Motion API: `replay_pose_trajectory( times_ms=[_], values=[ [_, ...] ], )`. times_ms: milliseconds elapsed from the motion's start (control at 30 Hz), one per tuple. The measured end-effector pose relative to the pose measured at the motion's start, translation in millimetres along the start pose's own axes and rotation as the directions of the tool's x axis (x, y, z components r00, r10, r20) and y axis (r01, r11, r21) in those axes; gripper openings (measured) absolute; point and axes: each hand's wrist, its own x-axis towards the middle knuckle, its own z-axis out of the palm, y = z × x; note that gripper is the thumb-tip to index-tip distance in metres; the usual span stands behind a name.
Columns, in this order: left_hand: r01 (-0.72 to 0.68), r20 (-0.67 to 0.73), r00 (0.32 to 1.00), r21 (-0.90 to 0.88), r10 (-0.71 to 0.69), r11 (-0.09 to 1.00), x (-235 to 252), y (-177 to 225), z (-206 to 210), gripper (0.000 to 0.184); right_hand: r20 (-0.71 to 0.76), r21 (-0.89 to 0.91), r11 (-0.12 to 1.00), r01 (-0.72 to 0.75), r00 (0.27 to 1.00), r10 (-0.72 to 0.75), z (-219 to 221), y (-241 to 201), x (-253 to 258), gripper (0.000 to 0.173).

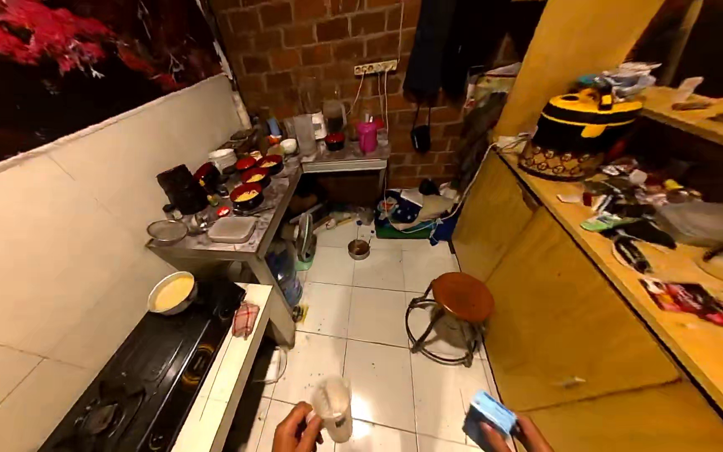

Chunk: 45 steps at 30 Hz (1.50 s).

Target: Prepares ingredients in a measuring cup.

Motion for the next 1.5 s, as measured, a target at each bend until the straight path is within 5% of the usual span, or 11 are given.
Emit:
replay_pose_trajectory(
  times_ms=[133, 300, 533, 767, 933, 1233, 1500],
  values=[
    [-0.041, -0.071, 0.997, -0.031, 0.039, 0.999, 112.5, 6.8, -4.7, 0.013, 0.081, 0.000, 0.985, 0.172, 0.982, -0.172, 53.2, -29.3, 158.0, 0.048],
    [-0.031, -0.157, 0.987, 0.018, 0.034, 0.999, 271.8, -15.4, -36.1, 0.015, 0.066, -0.030, 0.976, 0.217, 0.974, -0.215, 136.4, -33.8, 314.4, 0.048],
    [-0.064, -0.149, 0.987, 0.030, 0.068, 0.997, 524.7, 9.1, -92.9, 0.013, -0.128, 0.027, 0.999, 0.045, 0.991, -0.041, 217.3, -75.0, 487.2, 0.046],
    [-0.171, -0.089, 0.981, 0.036, 0.174, 0.985, 758.9, 39.8, -97.9, 0.017, -0.200, 0.206, 0.979, 0.004, 0.979, 0.038, 281.4, -100.1, 672.7, 0.049],
    [-0.311, -0.063, 0.948, 0.024, 0.312, 0.950, 926.3, 58.3, -87.7, 0.017, -0.171, 0.194, 0.954, 0.229, 0.965, -0.197, 335.3, -107.3, 841.8, 0.044],
    [-0.380, -0.018, 0.923, 0.129, 0.385, 0.916, 1203.2, 146.2, -112.7, 0.016, 0.015, 0.029, 0.831, 0.556, 0.831, -0.556, 412.9, -263.4, 1134.7, 0.048],
    [-0.512, 0.115, 0.857, 0.077, 0.503, 0.855, 1423.1, 192.7, -147.1, 0.017, 0.197, -0.110, 0.685, 0.720, 0.691, -0.695, 477.8, -394.9, 1322.2, 0.044]
  ],
)
